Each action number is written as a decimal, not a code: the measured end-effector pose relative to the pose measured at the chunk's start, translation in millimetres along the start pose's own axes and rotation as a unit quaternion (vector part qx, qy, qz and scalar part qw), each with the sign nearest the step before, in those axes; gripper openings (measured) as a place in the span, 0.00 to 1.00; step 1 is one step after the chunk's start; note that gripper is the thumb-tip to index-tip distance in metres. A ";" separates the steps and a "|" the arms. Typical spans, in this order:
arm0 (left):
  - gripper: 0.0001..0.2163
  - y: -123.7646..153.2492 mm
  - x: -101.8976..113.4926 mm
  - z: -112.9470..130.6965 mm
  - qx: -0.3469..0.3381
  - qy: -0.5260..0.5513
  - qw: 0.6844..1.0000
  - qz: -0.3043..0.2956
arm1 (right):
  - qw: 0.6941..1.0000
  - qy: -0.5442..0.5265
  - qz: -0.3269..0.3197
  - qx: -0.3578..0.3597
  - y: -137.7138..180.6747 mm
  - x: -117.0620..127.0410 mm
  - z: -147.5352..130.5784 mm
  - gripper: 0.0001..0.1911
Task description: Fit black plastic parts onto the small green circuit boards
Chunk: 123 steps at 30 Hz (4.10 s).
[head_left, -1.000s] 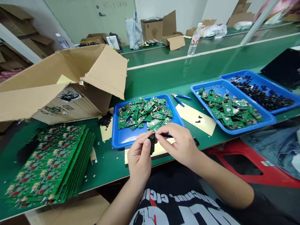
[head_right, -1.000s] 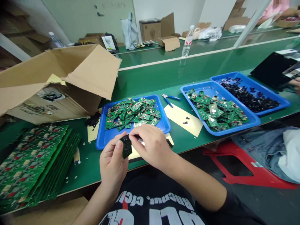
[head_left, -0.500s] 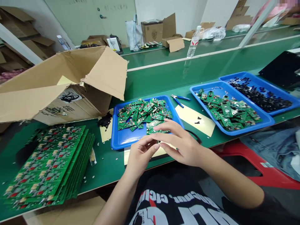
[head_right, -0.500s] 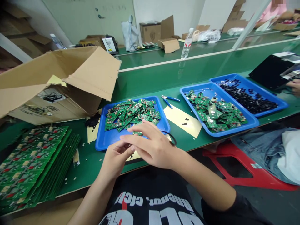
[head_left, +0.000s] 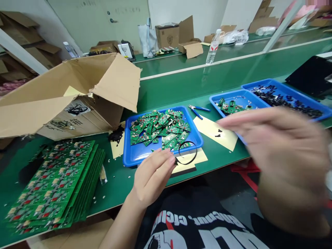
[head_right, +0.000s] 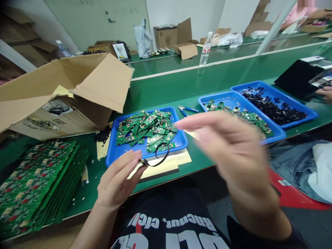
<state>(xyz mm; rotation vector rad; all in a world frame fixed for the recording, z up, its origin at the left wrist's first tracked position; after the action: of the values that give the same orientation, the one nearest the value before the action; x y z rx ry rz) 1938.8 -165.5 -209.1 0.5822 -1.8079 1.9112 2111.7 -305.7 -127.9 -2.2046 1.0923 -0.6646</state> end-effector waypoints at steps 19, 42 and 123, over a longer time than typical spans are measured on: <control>0.29 1.3 2.2 1.3 0.030 -0.041 0.996 0.070 | 0.729 -0.428 -0.251 -0.472 57.7 -92.6 59.6 0.07; 0.19 7.2 -14.5 4.8 0.276 0.193 0.941 0.042 | 0.968 -0.114 -0.198 -0.103 48.0 -91.1 39.6 0.05; 0.09 24.1 -89.0 -77.5 0.455 0.037 0.855 -0.247 | 0.947 0.311 -0.002 -0.086 53.5 21.6 131.4 0.09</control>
<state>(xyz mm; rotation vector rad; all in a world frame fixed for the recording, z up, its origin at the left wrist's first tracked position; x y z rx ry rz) 1997.1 -92.0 -284.7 1.1140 -0.4919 2.2468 2180.6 -313.2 -253.5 -2.1925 1.4936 -1.3735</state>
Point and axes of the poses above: each hand's wrist, its own y-axis away from the middle knuckle, its own x-axis out of the back of the hand, z = x × y, the point moved 3 cm from there along -y, towards the middle knuckle, and after that the axes turned 7 degrees about -y, right-handed, at the moved point
